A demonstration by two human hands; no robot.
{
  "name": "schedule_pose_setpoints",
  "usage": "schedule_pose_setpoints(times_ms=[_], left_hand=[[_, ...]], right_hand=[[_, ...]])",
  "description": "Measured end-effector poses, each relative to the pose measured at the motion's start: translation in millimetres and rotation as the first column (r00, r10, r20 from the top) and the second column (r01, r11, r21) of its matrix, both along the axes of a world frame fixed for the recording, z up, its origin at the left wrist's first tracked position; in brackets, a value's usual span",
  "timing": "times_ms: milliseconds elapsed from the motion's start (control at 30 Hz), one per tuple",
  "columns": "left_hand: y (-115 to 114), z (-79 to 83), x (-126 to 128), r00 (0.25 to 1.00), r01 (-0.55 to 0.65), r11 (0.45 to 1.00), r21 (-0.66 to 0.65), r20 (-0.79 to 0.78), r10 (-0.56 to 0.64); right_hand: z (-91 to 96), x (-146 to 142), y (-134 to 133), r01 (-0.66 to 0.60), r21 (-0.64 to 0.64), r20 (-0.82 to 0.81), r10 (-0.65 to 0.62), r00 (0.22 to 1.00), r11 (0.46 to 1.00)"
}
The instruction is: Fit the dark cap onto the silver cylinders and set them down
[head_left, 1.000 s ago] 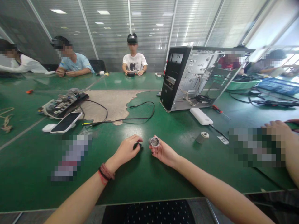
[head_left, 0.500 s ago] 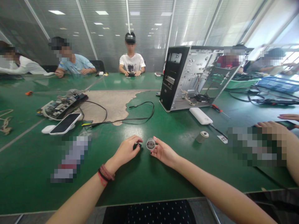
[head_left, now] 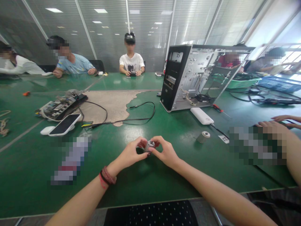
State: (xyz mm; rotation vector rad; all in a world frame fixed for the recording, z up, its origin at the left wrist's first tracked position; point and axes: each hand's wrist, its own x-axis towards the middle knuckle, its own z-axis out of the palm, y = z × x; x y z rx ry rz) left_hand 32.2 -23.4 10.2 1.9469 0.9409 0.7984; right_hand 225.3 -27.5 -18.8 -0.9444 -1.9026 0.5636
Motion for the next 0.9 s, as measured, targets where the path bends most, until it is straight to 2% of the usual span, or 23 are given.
schedule_pose_setpoints(times_ms=[133, 233, 367, 633, 767, 900], left_hand=[[-3.9, -0.5, 2.8, 0.995, -0.053, 0.994, 0.101, -0.077, 0.06], [-4.3, -3.1, 3.1, 0.995, -0.042, 0.985, 0.17, -0.085, 0.057], [-3.5, -6.6, 1.5, 0.996, -0.042, 0.962, 0.269, -0.064, 0.061], [-1.3, -9.5, -0.8, 0.994, -0.094, 0.923, 0.373, -0.013, 0.106], [-1.1, -10.7, -0.6, 0.993, -0.11, 0.92, 0.375, 0.006, 0.116], [-3.0, -7.4, 0.0, 0.992, -0.112, 0.94, 0.323, -0.012, 0.122]], right_hand=[[-1.9, -2.5, 0.5, 0.029, 0.203, 0.134, -0.057, 0.989, 0.979], [-1.9, -1.4, 0.7, 0.038, 0.259, 0.153, -0.079, 0.985, 0.965], [-0.1, 3.1, -0.6, 0.005, 0.232, 0.112, -0.032, 0.993, 0.973], [0.3, 10.4, 1.0, -0.046, 0.075, 0.096, 0.038, 0.995, 0.996], [0.1, 13.3, 3.8, -0.038, 0.049, 0.088, 0.034, 0.996, 0.998], [-0.3, 16.7, 6.8, -0.026, 0.04, 0.081, 0.023, 0.996, 0.999]])
